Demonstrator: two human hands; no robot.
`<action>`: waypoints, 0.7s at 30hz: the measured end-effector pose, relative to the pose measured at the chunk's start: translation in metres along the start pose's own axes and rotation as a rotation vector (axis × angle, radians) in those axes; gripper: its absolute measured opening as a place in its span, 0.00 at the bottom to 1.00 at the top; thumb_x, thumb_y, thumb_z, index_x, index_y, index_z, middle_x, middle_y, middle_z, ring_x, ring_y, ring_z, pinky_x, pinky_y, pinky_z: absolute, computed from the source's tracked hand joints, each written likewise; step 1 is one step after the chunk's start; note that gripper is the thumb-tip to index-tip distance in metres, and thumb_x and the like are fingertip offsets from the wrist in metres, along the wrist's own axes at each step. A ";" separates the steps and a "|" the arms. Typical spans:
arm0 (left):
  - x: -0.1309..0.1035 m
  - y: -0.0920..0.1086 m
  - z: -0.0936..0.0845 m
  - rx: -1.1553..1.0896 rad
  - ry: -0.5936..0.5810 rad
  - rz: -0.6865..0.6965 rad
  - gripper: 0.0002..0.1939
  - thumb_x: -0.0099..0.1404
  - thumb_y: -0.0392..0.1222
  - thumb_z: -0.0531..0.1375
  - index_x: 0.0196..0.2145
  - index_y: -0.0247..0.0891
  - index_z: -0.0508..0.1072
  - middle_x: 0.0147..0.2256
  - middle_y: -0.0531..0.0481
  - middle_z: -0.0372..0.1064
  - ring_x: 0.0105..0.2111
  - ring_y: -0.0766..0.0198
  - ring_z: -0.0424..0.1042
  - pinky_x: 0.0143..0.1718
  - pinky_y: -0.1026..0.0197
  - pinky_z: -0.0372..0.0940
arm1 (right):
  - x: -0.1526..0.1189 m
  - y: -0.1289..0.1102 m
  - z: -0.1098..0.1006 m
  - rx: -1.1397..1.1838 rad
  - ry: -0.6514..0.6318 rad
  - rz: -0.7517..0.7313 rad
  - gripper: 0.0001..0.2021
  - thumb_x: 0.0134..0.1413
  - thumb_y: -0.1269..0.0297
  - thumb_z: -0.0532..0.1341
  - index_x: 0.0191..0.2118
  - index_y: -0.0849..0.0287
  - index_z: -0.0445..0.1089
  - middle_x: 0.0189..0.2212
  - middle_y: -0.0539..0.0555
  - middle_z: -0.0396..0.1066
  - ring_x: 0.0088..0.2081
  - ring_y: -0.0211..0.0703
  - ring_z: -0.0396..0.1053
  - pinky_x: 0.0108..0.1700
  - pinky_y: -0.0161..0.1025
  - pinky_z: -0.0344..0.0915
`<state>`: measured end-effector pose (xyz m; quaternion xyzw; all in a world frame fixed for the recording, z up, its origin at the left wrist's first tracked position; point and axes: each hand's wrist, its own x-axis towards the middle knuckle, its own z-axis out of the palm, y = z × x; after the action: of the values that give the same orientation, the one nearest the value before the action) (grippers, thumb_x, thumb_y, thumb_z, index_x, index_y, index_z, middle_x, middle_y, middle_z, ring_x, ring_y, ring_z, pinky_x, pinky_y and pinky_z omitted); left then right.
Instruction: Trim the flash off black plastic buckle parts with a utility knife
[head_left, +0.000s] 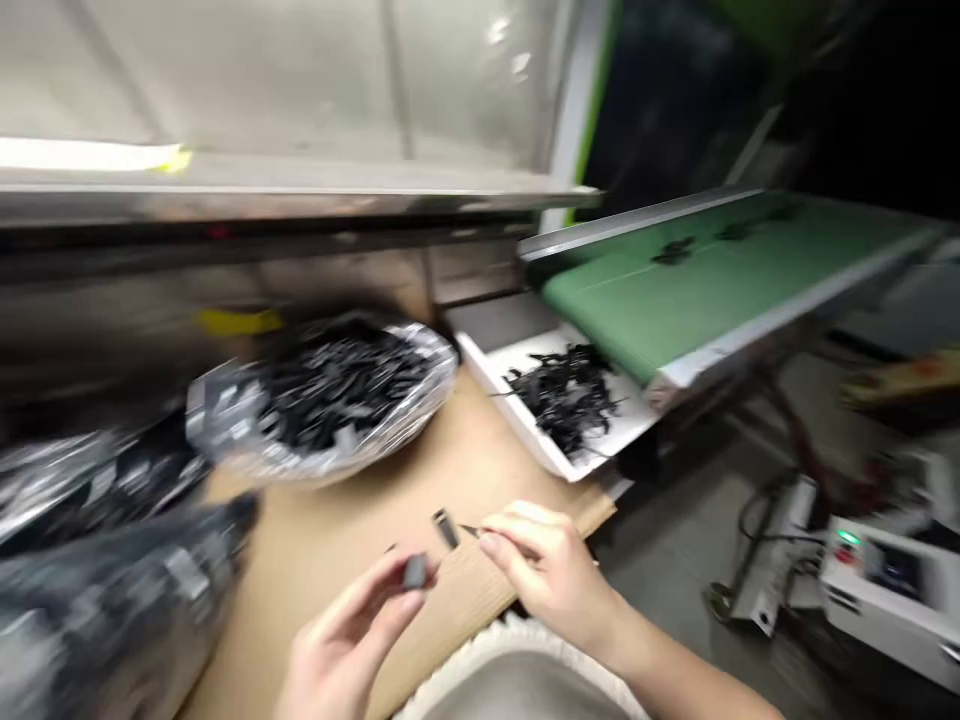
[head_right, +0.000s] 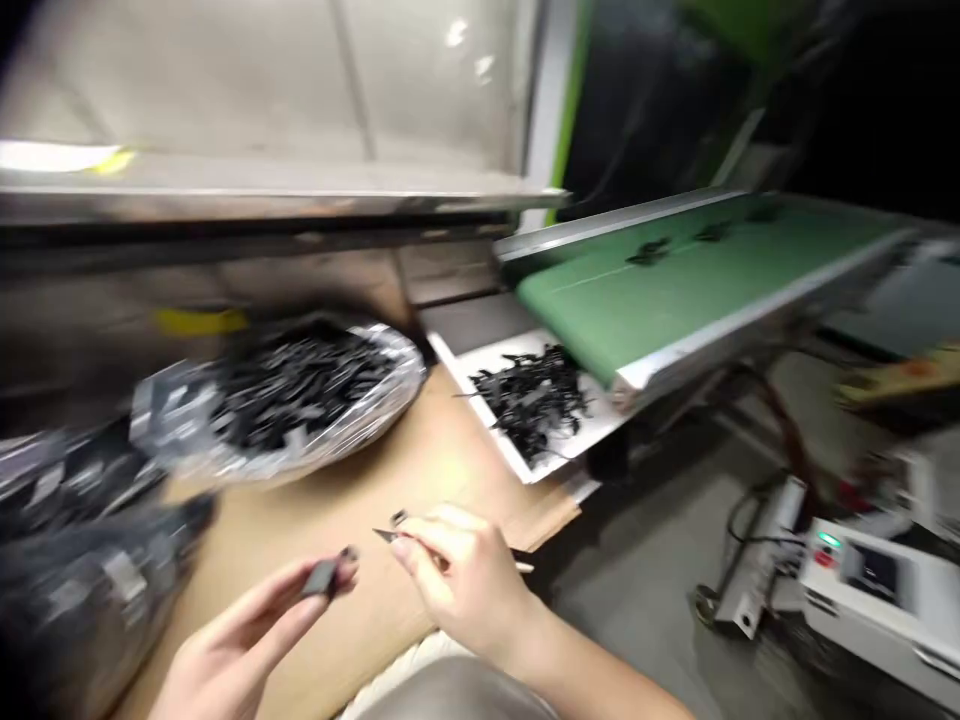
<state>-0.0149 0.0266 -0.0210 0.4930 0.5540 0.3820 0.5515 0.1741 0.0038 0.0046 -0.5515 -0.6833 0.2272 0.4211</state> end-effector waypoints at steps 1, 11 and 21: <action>-0.007 0.002 -0.002 0.017 0.058 0.062 0.16 0.45 0.49 0.66 0.32 0.40 0.76 0.34 0.49 0.75 0.39 0.53 0.72 0.46 0.55 0.64 | -0.002 -0.003 0.007 0.040 -0.039 -0.037 0.10 0.58 0.70 0.52 0.36 0.63 0.71 0.27 0.53 0.67 0.29 0.37 0.65 0.32 0.31 0.61; -0.026 0.014 -0.002 0.183 0.129 0.320 0.07 0.53 0.38 0.63 0.32 0.43 0.76 0.34 0.52 0.74 0.37 0.64 0.71 0.42 0.68 0.64 | -0.003 -0.007 0.025 0.063 -0.202 -0.275 0.11 0.58 0.71 0.51 0.35 0.65 0.70 0.26 0.56 0.67 0.28 0.40 0.64 0.31 0.36 0.61; -0.026 0.013 0.007 0.187 0.088 0.336 0.10 0.52 0.38 0.63 0.34 0.49 0.76 0.34 0.57 0.75 0.35 0.66 0.73 0.40 0.70 0.66 | 0.004 0.016 0.018 -0.017 -0.056 -0.130 0.11 0.58 0.69 0.51 0.33 0.62 0.70 0.25 0.55 0.67 0.28 0.40 0.64 0.30 0.36 0.60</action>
<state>-0.0091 0.0036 -0.0032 0.6103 0.5205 0.4366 0.4074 0.1684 0.0149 -0.0160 -0.5026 -0.7312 0.2091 0.4111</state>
